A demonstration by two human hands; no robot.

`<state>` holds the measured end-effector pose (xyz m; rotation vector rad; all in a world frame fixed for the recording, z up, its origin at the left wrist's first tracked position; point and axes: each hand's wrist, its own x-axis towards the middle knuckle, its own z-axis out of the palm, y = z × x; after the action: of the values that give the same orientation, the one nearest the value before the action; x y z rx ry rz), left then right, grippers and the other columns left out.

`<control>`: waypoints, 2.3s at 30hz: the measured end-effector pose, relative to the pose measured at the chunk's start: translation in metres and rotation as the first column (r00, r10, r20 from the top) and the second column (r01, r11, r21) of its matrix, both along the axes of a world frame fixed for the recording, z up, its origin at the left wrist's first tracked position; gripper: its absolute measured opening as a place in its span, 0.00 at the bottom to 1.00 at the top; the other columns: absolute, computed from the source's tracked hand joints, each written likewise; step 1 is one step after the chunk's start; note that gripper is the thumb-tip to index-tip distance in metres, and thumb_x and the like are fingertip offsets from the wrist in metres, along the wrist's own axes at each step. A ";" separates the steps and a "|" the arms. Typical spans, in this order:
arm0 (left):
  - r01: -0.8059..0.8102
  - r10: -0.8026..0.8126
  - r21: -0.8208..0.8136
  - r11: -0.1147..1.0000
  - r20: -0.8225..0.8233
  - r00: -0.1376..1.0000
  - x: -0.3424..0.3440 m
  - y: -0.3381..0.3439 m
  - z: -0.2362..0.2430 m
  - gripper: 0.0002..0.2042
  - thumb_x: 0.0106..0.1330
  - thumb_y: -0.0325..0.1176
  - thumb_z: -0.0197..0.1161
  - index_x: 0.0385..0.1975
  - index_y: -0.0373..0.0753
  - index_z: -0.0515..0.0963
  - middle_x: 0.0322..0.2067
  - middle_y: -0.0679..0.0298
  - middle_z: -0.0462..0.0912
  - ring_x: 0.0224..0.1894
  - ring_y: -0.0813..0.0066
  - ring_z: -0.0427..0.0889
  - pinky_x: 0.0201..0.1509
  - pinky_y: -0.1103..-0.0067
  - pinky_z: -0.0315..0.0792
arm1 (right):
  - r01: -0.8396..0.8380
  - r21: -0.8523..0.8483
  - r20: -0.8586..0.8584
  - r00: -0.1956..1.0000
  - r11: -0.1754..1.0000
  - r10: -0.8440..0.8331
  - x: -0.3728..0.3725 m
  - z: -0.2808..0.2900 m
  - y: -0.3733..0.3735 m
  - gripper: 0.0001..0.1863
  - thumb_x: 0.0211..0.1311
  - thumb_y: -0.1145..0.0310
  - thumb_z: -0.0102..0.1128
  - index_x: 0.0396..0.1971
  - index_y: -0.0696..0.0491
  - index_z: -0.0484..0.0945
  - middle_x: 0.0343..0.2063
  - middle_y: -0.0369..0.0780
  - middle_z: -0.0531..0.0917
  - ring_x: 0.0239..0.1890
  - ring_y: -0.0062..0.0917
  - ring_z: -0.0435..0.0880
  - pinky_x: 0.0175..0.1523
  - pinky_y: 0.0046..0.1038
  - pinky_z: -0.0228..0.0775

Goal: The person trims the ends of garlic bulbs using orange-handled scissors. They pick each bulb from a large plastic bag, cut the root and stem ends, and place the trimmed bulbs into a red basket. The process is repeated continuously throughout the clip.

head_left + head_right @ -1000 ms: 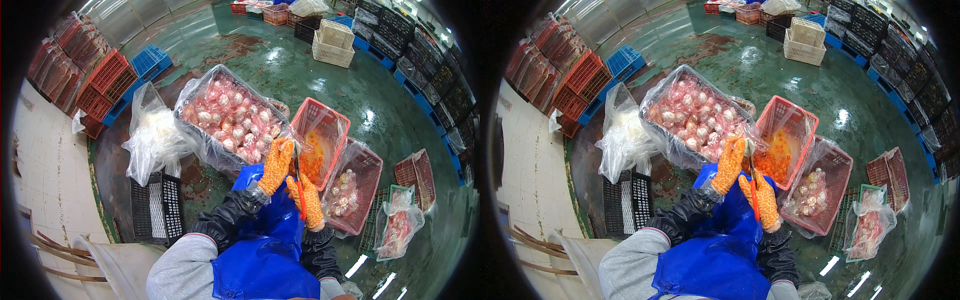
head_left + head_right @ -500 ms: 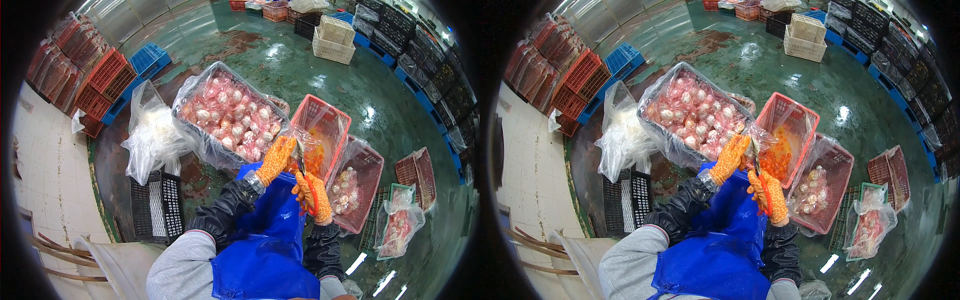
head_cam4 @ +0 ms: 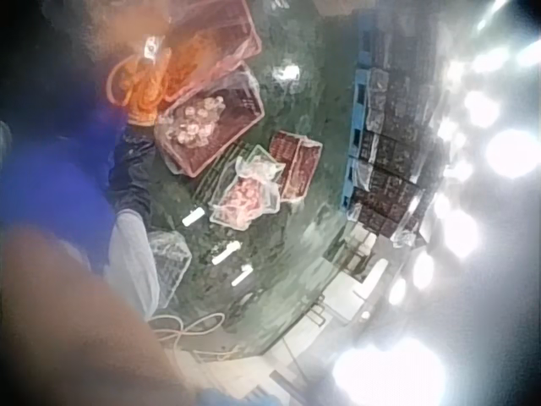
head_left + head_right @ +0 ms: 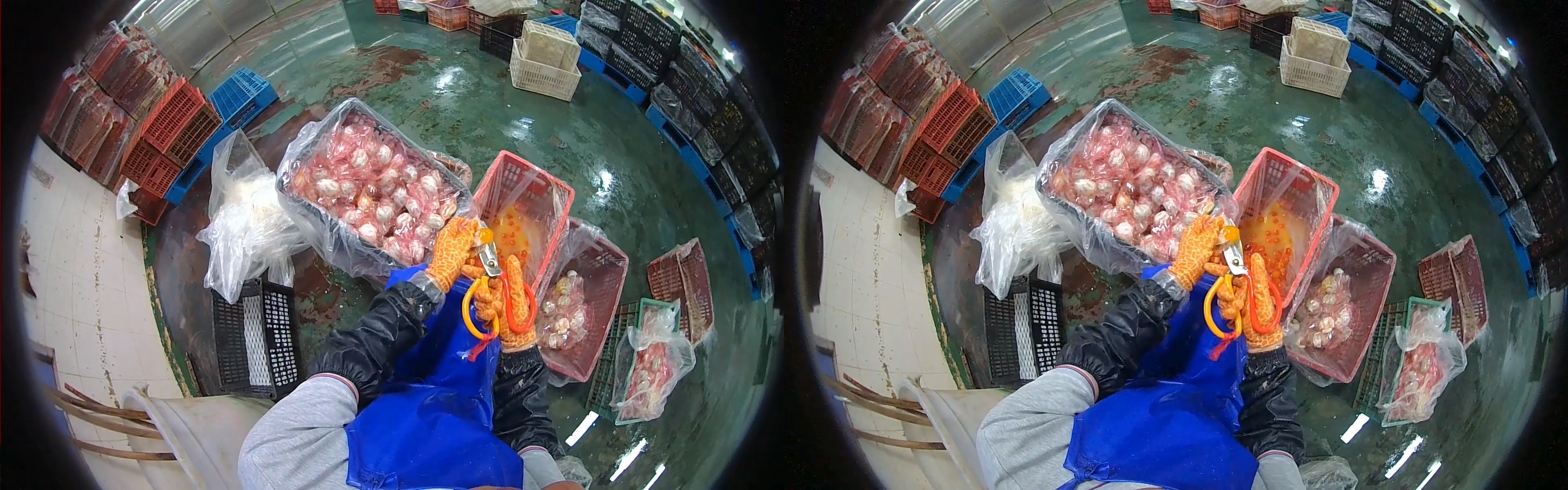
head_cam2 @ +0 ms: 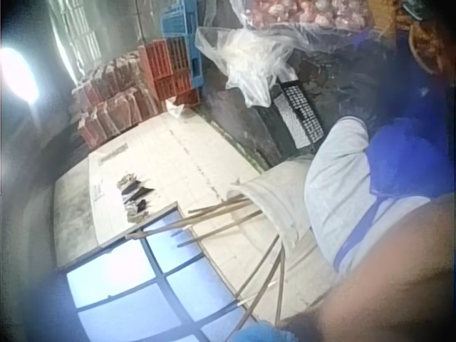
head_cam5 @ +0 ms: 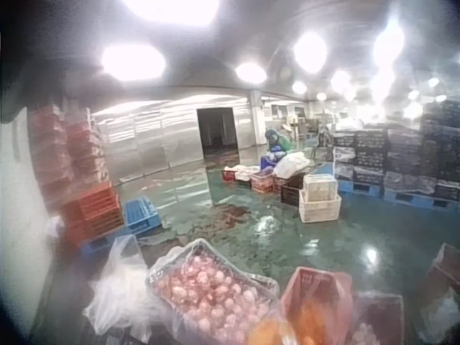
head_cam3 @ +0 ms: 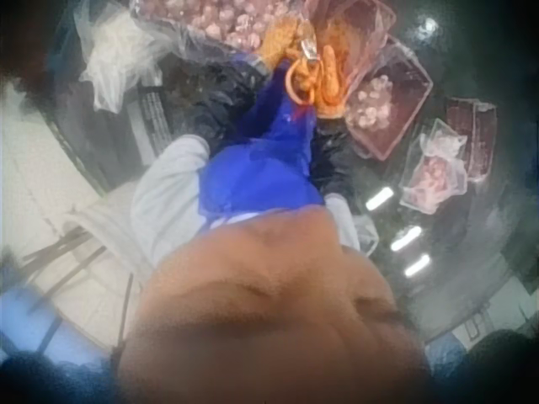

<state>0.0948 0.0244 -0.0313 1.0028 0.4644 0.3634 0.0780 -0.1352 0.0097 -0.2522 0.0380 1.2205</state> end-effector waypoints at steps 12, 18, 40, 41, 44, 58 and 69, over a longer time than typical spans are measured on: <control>0.212 -0.114 0.638 0.740 -0.192 0.975 -0.004 0.012 -0.018 0.24 0.65 0.46 0.60 0.50 0.33 0.67 0.36 0.57 0.79 0.37 0.71 0.78 0.40 0.76 0.73 | 0.113 -0.431 0.356 0.933 0.895 0.054 0.014 -0.003 -0.016 0.34 0.67 0.43 0.43 0.49 0.64 0.70 0.24 0.41 0.77 0.15 0.20 0.68 0.19 0.21 0.63; 0.301 -0.163 0.654 0.694 -0.265 0.950 -0.041 0.065 0.007 0.25 0.62 0.47 0.61 0.51 0.36 0.67 0.33 0.57 0.78 0.36 0.65 0.78 0.40 0.72 0.73 | 0.672 -0.328 0.698 0.646 0.664 -0.309 -0.009 -0.039 -0.075 0.22 0.69 0.60 0.46 0.53 0.63 0.68 0.34 0.41 0.79 0.32 0.22 0.77 0.35 0.21 0.74; 0.548 0.527 0.815 -0.188 -0.388 0.757 -0.073 0.265 0.027 0.24 0.47 0.53 0.66 0.38 0.40 0.79 0.40 0.53 0.80 0.47 0.57 0.77 0.52 0.65 0.68 | 0.742 -0.401 0.769 0.592 0.538 -0.242 -0.056 -0.090 -0.126 0.16 0.64 0.72 0.50 0.51 0.59 0.68 0.49 0.48 0.77 0.48 0.32 0.78 0.53 0.31 0.72; 0.433 0.517 0.875 -0.217 -0.273 0.811 -0.079 0.264 0.026 0.26 0.46 0.52 0.67 0.38 0.37 0.77 0.39 0.50 0.79 0.46 0.54 0.77 0.49 0.66 0.70 | 0.758 -0.413 0.834 0.537 0.504 -0.124 -0.057 -0.082 -0.123 0.16 0.65 0.73 0.50 0.51 0.59 0.69 0.48 0.48 0.77 0.47 0.31 0.78 0.52 0.31 0.72; 0.182 0.541 0.967 0.179 -0.252 0.803 -0.081 0.254 0.038 0.25 0.47 0.48 0.68 0.39 0.36 0.75 0.37 0.52 0.79 0.43 0.55 0.78 0.45 0.65 0.72 | 0.783 -0.409 0.897 0.438 0.469 0.052 -0.059 -0.079 -0.121 0.15 0.65 0.73 0.49 0.51 0.59 0.70 0.47 0.48 0.77 0.45 0.31 0.79 0.50 0.31 0.74; 0.287 -0.022 -0.470 0.834 0.493 0.870 -0.066 0.134 0.020 0.19 0.68 0.36 0.52 0.57 0.35 0.67 0.55 0.52 0.71 0.59 0.55 0.69 0.64 0.66 0.65 | 0.625 -0.498 0.678 0.713 0.601 -0.179 -0.054 -0.014 -0.043 0.18 0.66 0.65 0.55 0.55 0.50 0.70 0.27 0.35 0.77 0.25 0.15 0.74 0.24 0.15 0.64; 0.588 -0.568 0.001 0.809 0.259 0.781 -0.081 0.012 0.046 0.30 0.65 0.37 0.59 0.64 0.36 0.56 0.55 0.57 0.71 0.59 0.67 0.69 0.60 0.72 0.68 | 0.714 -0.388 0.783 0.589 0.583 -0.200 -0.035 0.024 0.010 0.20 0.63 0.67 0.57 0.55 0.50 0.68 0.34 0.36 0.78 0.26 0.16 0.77 0.17 0.17 0.66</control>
<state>0.0138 0.0362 0.0144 0.9547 -0.0735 -0.0918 0.0425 -0.1250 0.0337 -1.2668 -0.0772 0.4097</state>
